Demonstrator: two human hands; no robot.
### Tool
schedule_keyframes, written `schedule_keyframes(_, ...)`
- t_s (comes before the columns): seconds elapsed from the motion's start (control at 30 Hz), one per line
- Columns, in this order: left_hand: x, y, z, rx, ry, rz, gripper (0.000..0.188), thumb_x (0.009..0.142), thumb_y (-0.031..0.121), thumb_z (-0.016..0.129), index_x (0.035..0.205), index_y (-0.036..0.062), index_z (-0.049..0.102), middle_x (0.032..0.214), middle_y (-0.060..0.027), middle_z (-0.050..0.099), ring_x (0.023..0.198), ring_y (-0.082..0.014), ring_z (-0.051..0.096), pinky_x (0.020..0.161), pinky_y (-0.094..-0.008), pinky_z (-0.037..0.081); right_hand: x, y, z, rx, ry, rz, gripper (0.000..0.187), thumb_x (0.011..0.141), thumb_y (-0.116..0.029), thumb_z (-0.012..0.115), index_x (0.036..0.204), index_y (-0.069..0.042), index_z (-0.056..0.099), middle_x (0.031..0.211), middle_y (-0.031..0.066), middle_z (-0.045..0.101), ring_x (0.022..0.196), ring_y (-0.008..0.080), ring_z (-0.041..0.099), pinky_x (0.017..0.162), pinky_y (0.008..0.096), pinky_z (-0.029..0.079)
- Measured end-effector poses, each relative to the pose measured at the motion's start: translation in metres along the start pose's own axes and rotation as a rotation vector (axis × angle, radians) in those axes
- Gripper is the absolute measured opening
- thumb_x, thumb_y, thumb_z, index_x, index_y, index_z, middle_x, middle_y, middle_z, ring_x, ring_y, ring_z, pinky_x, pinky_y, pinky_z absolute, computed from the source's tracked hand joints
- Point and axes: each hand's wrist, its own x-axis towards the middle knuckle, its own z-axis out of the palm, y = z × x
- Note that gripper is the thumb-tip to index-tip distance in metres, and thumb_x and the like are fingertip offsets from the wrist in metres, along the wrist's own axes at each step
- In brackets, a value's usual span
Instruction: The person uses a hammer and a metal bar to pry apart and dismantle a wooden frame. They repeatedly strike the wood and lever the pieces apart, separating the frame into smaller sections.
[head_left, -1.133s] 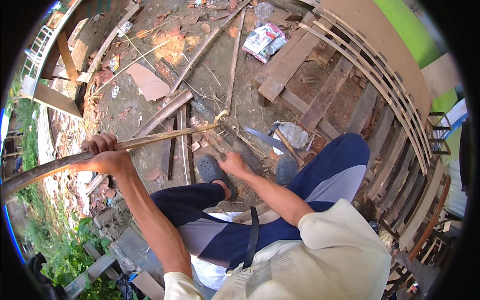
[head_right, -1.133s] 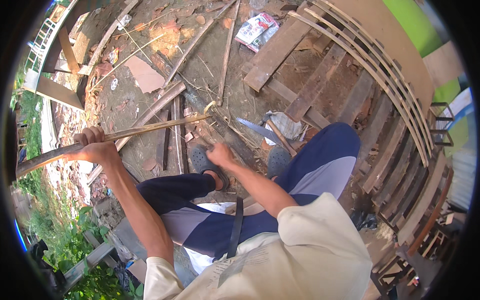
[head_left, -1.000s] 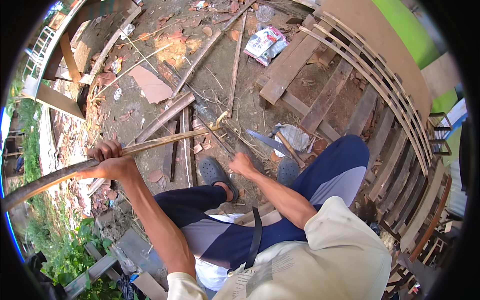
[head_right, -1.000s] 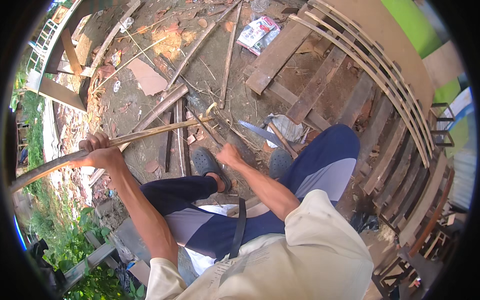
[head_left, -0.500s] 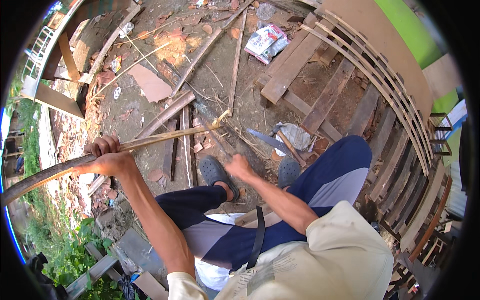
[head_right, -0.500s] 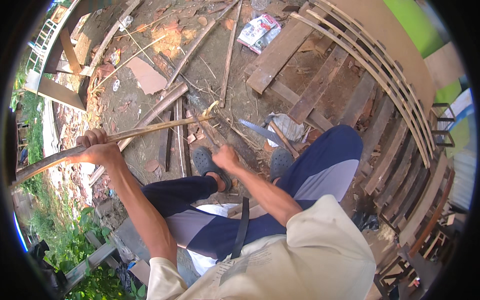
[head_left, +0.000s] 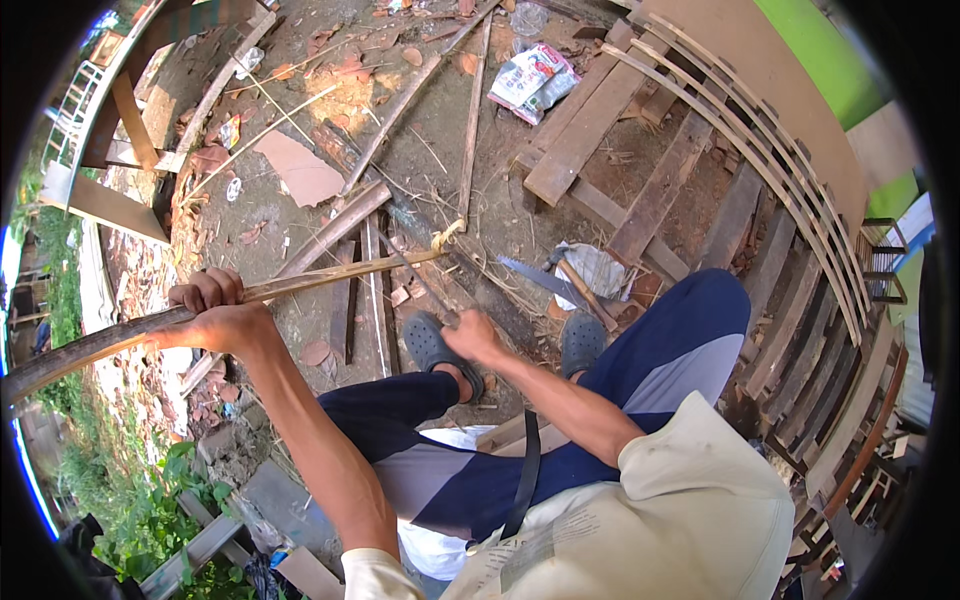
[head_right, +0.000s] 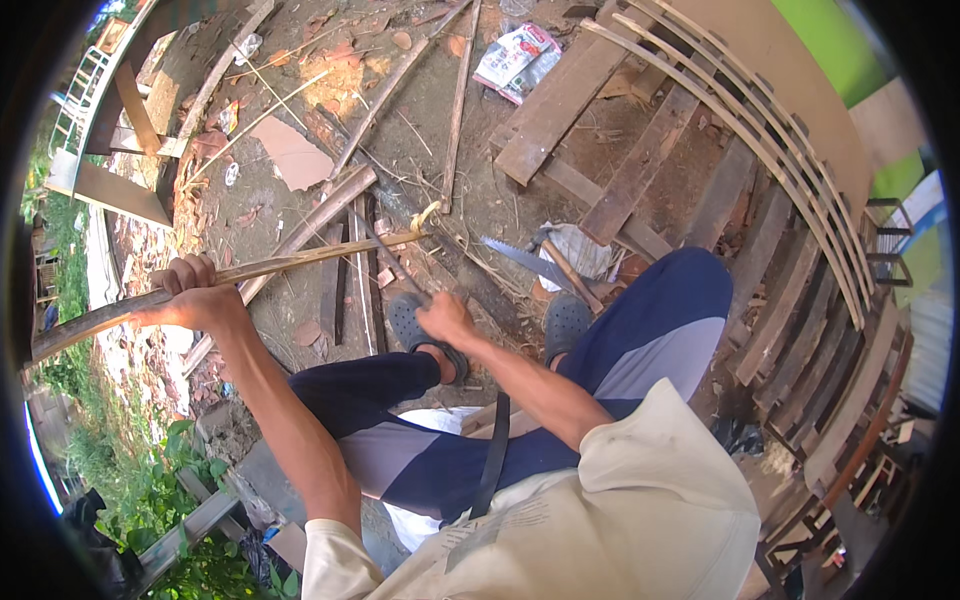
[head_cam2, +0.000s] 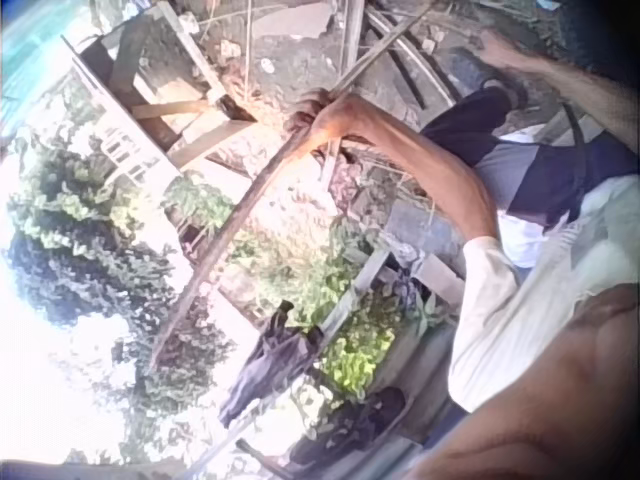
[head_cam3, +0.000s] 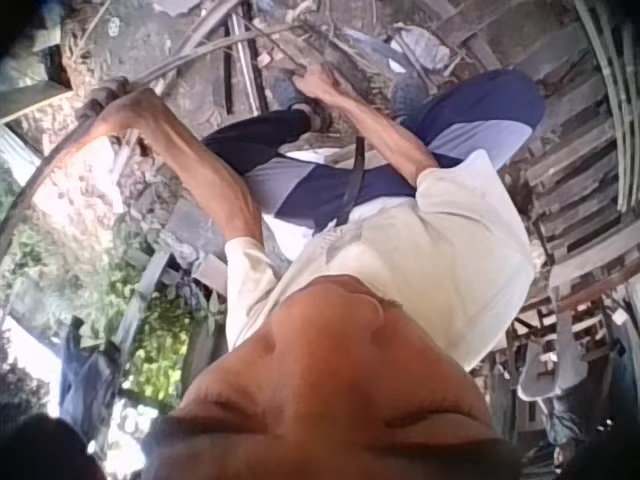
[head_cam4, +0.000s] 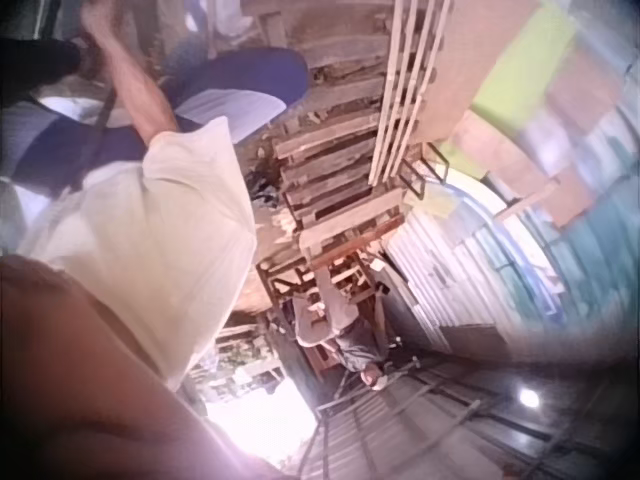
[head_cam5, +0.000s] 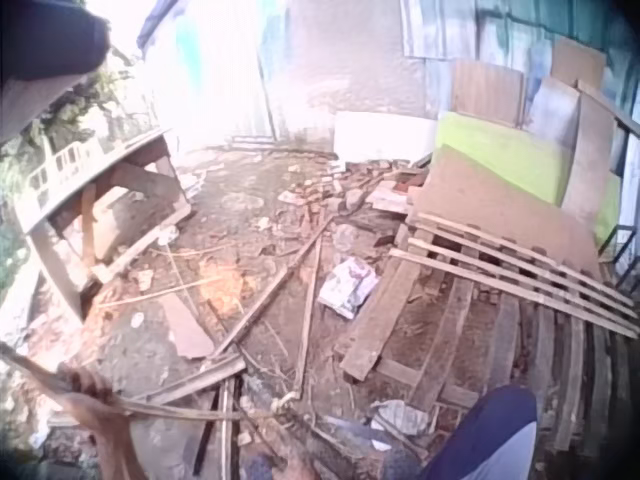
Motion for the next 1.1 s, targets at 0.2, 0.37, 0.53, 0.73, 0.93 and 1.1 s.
schedule_keyframes(0.2,-0.007,0.003,0.009,0.031,0.011,-0.026,0.078,0.077,0.094,0.020,0.065,0.0168,0.024,0.052,0.0034,0.017,0.044,-0.0102,0.014,0.042,-0.0262,0.011,0.006,-0.022,-0.006,0.118,0.012,-0.354,0.031,0.079,-0.029,0.066,0.090,0.000,0.069,0.076,0.0270,0.066,0.078,0.0408,0.069,0.070,0.0462,0.053)
schedule_keyframes(0.37,-0.002,0.000,0.001,0.050,0.004,0.005,0.078,0.076,0.094,0.017,0.065,0.0171,0.024,0.052,0.0036,0.018,0.045,-0.0111,0.013,0.043,-0.0264,0.012,0.066,0.063,-0.001,-0.004,0.018,0.174,0.042,0.078,-0.032,0.067,0.094,0.007,0.070,0.094,0.0295,0.069,0.094,0.0410,0.069,0.080,0.0451,0.055)
schedule_keyframes(0.53,-0.006,0.002,0.001,0.037,0.045,-0.043,0.078,0.075,0.094,0.015,0.065,0.0172,0.024,0.052,0.0032,0.017,0.045,-0.0119,0.013,0.045,-0.0270,0.015,0.007,-0.032,-0.006,0.105,-0.011,-0.174,0.035,0.079,-0.032,0.066,0.092,-0.001,0.070,0.081,0.0246,0.069,0.080,0.0398,0.069,0.075,0.0442,0.053)
schedule_keyframes(0.73,-0.001,0.001,0.005,0.034,-0.024,-0.081,0.077,0.076,0.094,0.015,0.065,0.0176,0.022,0.051,0.0032,0.017,0.045,-0.0114,0.013,0.044,-0.0258,0.017,0.048,0.082,0.006,0.017,0.043,-0.008,0.037,0.076,-0.030,0.068,0.094,0.001,0.072,0.090,0.0278,0.069,0.088,0.0411,0.069,0.080,0.0454,0.055)
schedule_keyframes(0.93,0.006,-0.005,-0.007,0.063,0.018,-0.033,0.078,0.075,0.095,0.018,0.065,0.0176,0.024,0.049,0.0038,0.018,0.042,-0.0107,0.015,0.041,-0.0270,0.014,0.035,0.044,0.010,-0.012,0.087,0.040,0.041,0.078,-0.032,0.068,0.099,0.002,0.071,0.090,0.0299,0.068,0.091,0.0405,0.069,0.081,0.0471,0.054)
schedule_keyframes(1.1,-0.005,-0.001,-0.001,0.074,0.024,-0.034,0.078,0.077,0.094,0.018,0.068,0.0166,0.025,0.051,0.0040,0.018,0.043,-0.0105,0.014,0.042,-0.0273,0.014,0.004,-0.043,-0.006,0.101,0.038,-0.401,0.035,0.079,-0.030,0.068,0.097,-0.001,0.070,0.080,0.0265,0.067,0.079,0.0399,0.068,0.071,0.0444,0.053)
